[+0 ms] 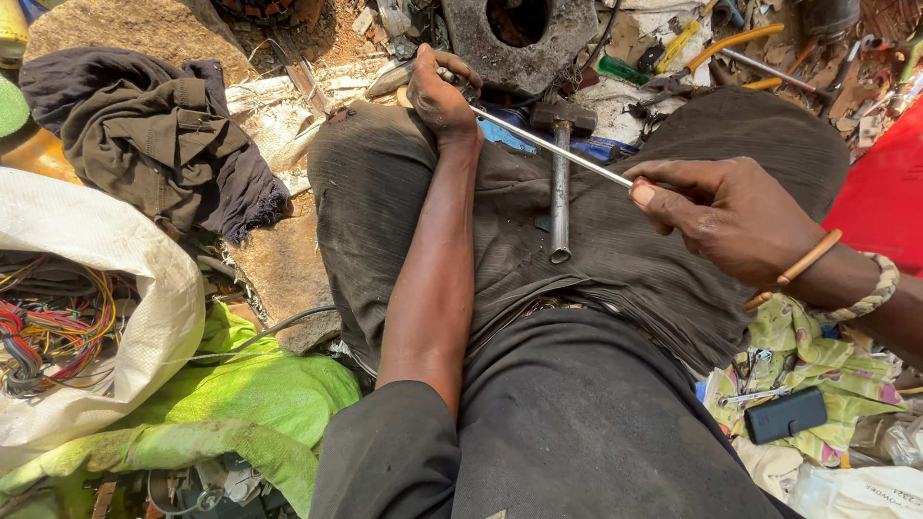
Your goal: The person sits cross-legged on the ground and uses a screwdriver, hammer, and pliers to disassemble and adjust a small mechanical component. They repeatedly pry, strike, and pull parts from the object while seated in a cluttered outdoor workspace.
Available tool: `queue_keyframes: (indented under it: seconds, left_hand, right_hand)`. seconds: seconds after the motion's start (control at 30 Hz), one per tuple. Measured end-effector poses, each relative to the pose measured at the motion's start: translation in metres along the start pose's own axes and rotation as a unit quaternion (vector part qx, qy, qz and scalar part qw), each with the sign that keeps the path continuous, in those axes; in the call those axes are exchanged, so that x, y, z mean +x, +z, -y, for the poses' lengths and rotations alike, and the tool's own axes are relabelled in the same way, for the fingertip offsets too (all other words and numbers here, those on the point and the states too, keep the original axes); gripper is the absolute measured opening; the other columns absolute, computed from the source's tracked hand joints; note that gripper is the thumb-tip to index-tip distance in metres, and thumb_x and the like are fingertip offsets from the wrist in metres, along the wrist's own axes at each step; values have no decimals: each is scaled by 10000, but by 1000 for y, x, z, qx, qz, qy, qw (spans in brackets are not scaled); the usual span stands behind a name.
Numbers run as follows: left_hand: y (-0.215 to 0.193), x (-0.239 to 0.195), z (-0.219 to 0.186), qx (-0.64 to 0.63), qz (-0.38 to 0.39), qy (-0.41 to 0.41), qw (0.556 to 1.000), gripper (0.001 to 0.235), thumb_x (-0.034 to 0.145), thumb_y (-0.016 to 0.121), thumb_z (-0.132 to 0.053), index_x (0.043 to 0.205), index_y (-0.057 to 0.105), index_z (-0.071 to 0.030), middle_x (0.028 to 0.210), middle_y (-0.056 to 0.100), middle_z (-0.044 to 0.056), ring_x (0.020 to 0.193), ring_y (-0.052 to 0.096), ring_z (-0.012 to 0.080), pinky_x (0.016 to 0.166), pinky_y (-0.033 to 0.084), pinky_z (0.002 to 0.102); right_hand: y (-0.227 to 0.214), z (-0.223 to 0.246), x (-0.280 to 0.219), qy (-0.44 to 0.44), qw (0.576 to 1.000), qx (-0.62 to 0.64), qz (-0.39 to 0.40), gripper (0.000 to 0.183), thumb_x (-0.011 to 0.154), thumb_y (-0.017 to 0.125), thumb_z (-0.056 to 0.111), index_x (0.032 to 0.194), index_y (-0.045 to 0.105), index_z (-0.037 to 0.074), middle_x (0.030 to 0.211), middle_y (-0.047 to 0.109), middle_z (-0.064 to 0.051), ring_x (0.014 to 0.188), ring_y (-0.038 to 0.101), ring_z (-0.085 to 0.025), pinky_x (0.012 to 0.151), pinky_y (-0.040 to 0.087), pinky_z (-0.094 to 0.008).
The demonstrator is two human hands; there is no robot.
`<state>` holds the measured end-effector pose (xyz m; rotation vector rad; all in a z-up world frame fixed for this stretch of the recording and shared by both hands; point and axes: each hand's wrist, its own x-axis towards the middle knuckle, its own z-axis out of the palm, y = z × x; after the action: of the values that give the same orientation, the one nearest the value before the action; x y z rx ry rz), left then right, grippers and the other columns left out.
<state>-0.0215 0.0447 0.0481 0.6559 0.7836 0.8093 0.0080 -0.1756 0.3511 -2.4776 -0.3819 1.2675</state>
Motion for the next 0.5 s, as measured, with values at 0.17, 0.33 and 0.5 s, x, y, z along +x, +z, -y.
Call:
queue_keyframes:
  seconds: [0.17, 0.33, 0.5]
  left_hand:
    - [0, 22, 0, -3, 5, 30, 1000, 543, 1088, 369, -327, 642, 530, -62, 562, 559, 91, 514, 555, 219, 784, 535, 346]
    - [4, 13, -5, 46, -10, 22, 999, 531, 1071, 372, -332, 660, 555, -50, 579, 574, 98, 526, 513, 208, 768, 501, 370]
    - [1, 0, 5, -20, -28, -28, 999, 513, 1060, 356, -342, 688, 557, -53, 581, 581, 119, 519, 522, 218, 644, 490, 372]
  right_hand:
    - [16, 6, 2, -206, 966, -128, -87, 386, 1006, 673, 330, 1298, 717, 81, 868, 737, -85, 630, 650, -57, 576, 496, -233]
    - [13, -4, -7, -303, 871, -345, -173, 369, 968, 710, 293, 1298, 713, 130, 790, 720, -89, 558, 612, -169, 457, 448, -332]
    - [-8, -7, 2, -56, 989, 134, -19, 420, 925, 712, 258, 1306, 707, 80, 821, 740, -30, 578, 550, -58, 418, 412, -257]
